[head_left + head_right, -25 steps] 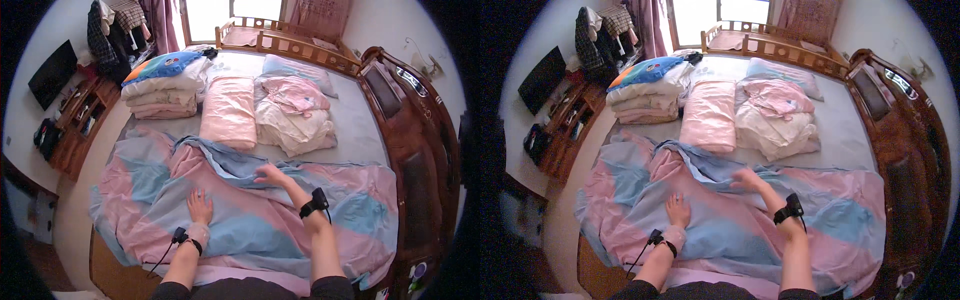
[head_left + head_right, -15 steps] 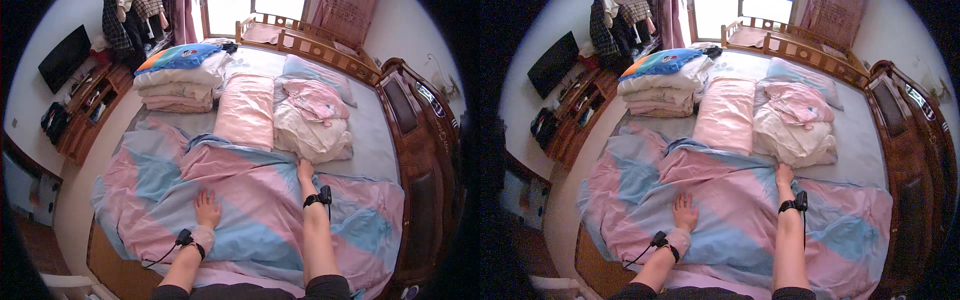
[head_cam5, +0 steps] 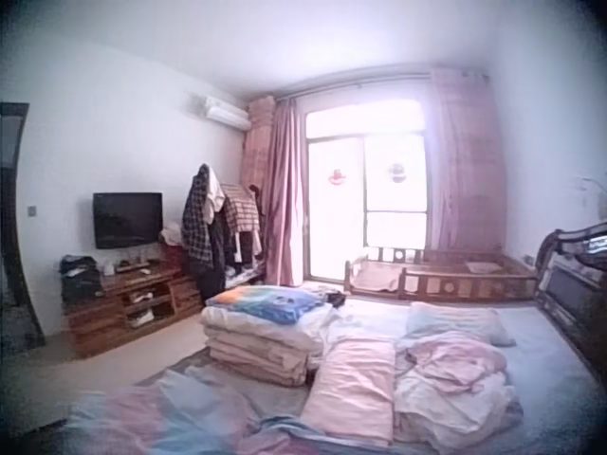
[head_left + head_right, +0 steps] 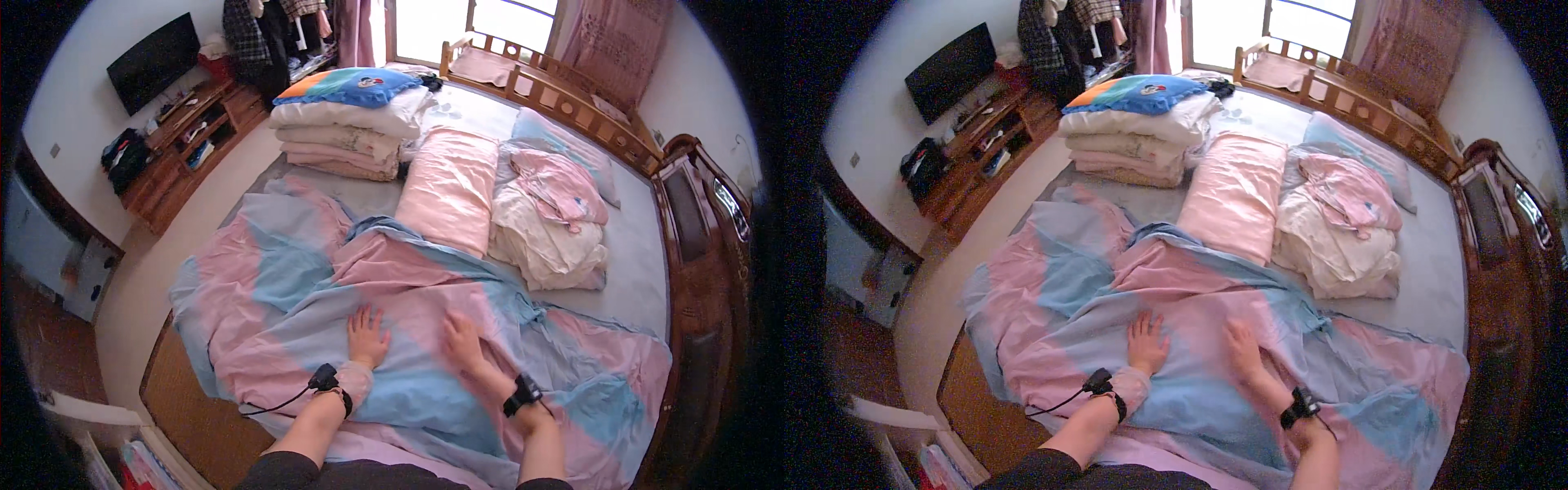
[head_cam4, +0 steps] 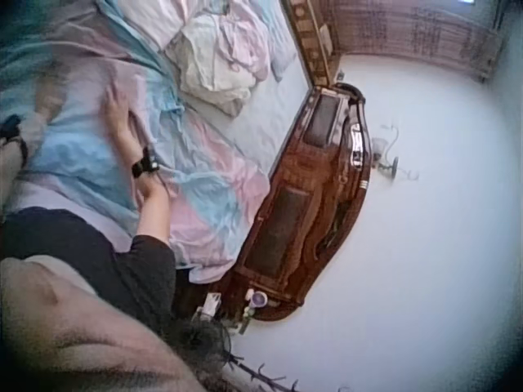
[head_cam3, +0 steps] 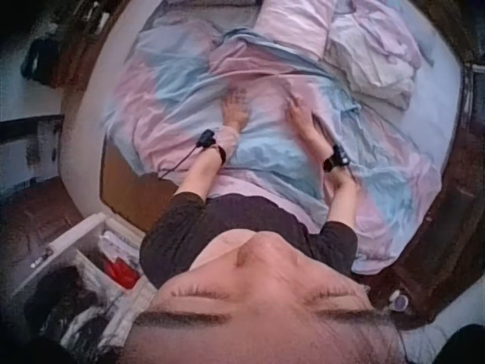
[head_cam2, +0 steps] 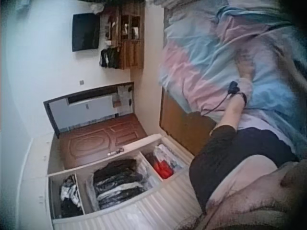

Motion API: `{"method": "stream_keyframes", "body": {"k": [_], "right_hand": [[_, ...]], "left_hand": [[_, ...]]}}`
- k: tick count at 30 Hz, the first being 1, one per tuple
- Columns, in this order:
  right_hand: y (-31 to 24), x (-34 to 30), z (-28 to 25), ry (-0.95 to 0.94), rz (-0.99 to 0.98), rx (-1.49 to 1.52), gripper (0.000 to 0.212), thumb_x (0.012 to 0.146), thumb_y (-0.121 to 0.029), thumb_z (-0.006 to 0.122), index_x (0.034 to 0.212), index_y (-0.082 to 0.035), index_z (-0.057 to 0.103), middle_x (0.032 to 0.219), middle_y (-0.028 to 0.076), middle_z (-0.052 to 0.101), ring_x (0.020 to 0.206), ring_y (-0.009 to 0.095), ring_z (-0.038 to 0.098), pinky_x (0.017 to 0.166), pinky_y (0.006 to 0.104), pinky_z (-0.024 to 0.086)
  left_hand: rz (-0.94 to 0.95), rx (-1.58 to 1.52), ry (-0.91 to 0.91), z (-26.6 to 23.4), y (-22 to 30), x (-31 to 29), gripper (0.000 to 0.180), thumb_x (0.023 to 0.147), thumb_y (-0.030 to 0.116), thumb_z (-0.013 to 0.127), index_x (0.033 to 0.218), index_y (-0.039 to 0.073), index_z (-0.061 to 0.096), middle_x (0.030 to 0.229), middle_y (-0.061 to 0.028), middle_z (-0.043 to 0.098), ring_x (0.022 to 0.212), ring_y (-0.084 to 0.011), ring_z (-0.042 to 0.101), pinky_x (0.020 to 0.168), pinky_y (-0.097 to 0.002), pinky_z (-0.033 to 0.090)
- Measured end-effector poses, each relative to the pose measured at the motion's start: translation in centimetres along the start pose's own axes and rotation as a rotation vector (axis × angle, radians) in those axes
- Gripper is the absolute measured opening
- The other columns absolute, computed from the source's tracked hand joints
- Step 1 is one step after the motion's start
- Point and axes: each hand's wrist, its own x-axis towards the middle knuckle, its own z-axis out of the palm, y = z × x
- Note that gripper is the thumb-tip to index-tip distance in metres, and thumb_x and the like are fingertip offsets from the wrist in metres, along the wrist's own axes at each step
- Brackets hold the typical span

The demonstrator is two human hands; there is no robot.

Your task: Spreading and smoothing a duvet cover on a bed.

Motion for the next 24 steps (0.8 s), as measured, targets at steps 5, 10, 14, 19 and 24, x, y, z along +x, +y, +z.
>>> {"method": "stream_keyframes", "body": {"k": [5, 10, 14, 19, 24], "right_hand": [[-2.5, -1.5, 1.0, -0.045, 0.051, -0.089, 0.049, 0.081, -0.012, 0.057, 0.130, -0.007, 0.052, 0.137, 0.019, 0.044, 0.128, 0.036, 0.041, 0.109, 0.0458, 0.030], [-2.4, -0.7, 1.3, 0.006, 0.051, -0.038, 0.046, 0.082, -0.011, 0.056, 0.127, -0.007, 0.055, 0.136, 0.019, 0.047, 0.128, 0.034, 0.042, 0.108, 0.0457, 0.031], [-2.7, -1.0, 1.0, 0.089, 0.078, 0.005, 0.038, 0.081, -0.008, 0.056, 0.119, -0.003, 0.059, 0.130, 0.020, 0.051, 0.124, 0.036, 0.046, 0.106, 0.0444, 0.035], [-2.7, -0.8, 1.4, 0.092, 0.095, -0.018, 0.039, 0.079, -0.006, 0.057, 0.118, -0.003, 0.060, 0.128, 0.021, 0.052, 0.122, 0.037, 0.048, 0.106, 0.0449, 0.036], [-1.9, -1.8, 1.7, 0.048, 0.140, -0.069, 0.045, 0.075, -0.007, 0.056, 0.120, -0.004, 0.059, 0.131, 0.019, 0.051, 0.123, 0.036, 0.046, 0.106, 0.0450, 0.035]], "left_hand": [[-0.023, -0.010, -0.055, -0.2, -0.5, -0.2, 0.061, 0.086, 0.038, 0.053, 0.141, 0.017, 0.038, 0.149, -0.0135, 0.031, 0.139, -0.0314, 0.024, 0.114, -0.0517, 0.014], [0.103, 0.086, 0.083, -0.2, -1.8, 0.3, 0.057, 0.085, 0.038, 0.057, 0.134, 0.012, 0.047, 0.143, -0.0166, 0.038, 0.133, -0.0322, 0.035, 0.110, -0.0519, 0.024], [0.057, -0.546, -0.619, -6.6, -8.3, 7.2, 0.036, 0.085, 0.034, 0.063, 0.106, 0.005, 0.065, 0.103, -0.0123, 0.064, 0.098, -0.0211, 0.061, 0.082, -0.0376, 0.048], [-0.093, -0.491, 0.061, -14.0, -21.9, 21.0, 0.028, 0.086, 0.032, 0.060, 0.093, 0.006, 0.070, 0.079, -0.0078, 0.070, 0.069, -0.0175, 0.065, 0.063, -0.0310, 0.049], [-0.316, -0.253, 0.118, -14.8, -32.2, 29.3, 0.019, 0.083, 0.019, 0.058, 0.093, 0.008, 0.071, 0.087, -0.0128, 0.070, 0.082, -0.0283, 0.067, 0.071, -0.0370, 0.052]]}}
